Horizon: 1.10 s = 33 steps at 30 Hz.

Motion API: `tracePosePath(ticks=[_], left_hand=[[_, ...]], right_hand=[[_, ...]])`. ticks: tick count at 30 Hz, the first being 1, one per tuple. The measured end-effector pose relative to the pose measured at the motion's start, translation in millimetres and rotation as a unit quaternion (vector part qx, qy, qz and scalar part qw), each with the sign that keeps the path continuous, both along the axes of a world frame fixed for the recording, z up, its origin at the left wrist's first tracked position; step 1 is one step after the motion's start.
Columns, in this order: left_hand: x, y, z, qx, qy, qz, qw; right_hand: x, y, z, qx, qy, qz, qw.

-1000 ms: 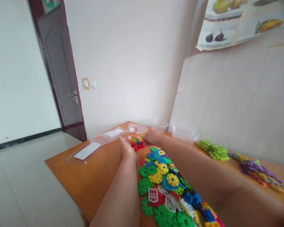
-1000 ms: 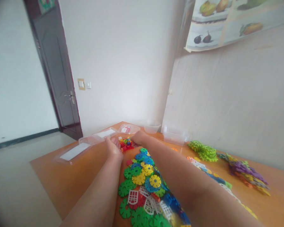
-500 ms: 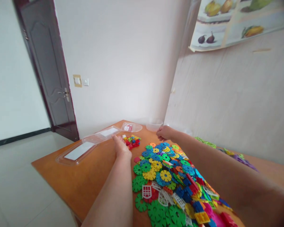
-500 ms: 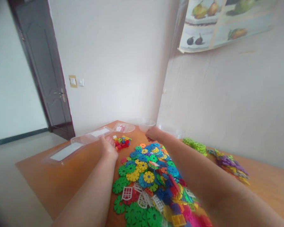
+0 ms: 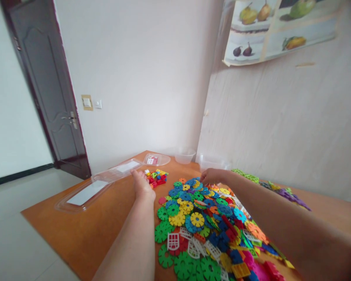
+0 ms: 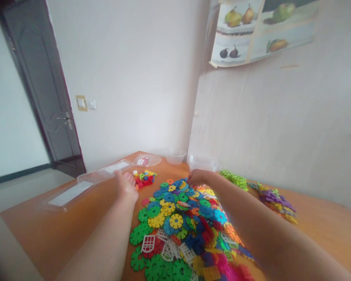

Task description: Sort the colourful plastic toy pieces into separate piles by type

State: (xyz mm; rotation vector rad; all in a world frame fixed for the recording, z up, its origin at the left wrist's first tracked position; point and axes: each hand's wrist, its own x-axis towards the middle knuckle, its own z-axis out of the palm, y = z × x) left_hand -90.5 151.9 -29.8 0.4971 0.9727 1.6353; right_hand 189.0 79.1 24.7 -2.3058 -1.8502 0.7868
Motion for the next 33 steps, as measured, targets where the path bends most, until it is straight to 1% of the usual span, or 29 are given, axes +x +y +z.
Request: tracePosePath(ticks=[3,5,9,13,17,22,25,27,30,33], left_hand=[[-0.5,-0.1,0.6,-0.001,0.003,-0.002,1.000],[-0.7,-0.3,1.2,-0.003,0.004,-0.003,1.000],[-0.9,-0.5,1.8,-0.004,0.006,-0.005,1.000],[-0.9,-0.4,2.2,-0.004,0.008,-0.006,1.000],[-1.0,-0.7,2.7,-0.007,0.010,-0.005,1.000],[-0.4,-1.5,2.0,-0.006,0.011,-0.003,1.000],[0.3,-2.2,1.8,-0.005,0.010,-0.001,1.000],[0.5,-3.0,2.1,-0.005,0.009,0.000,1.000],[0.4,-4.4,2.9,-0.007,0.007,0.002,1.000],[0.1,-5.1,3.1,-0.009,0.005,0.002,1.000]], right_hand=[[0.2,-2.4,4.6,0.009,0.042,0.016,0.999],[3.5,-2.2,6.3,0.015,0.049,0.017,0.999],[13.6,1.0,1.4,0.012,0.012,0.002,1.000],[16.9,2.5,-8.9,0.012,-0.012,0.010,1.000],[12.2,3.2,-12.6,0.044,-0.028,0.013,0.999],[1.2,5.4,-3.3,0.101,-0.030,-0.020,0.994],[-18.6,9.6,4.5,0.126,0.005,-0.030,0.992],[-40.7,14.1,8.5,0.126,0.042,-0.021,0.991],[-82.1,23.3,11.3,0.105,0.101,0.006,0.989],[-122.0,35.0,9.4,0.076,0.146,0.022,0.986]])
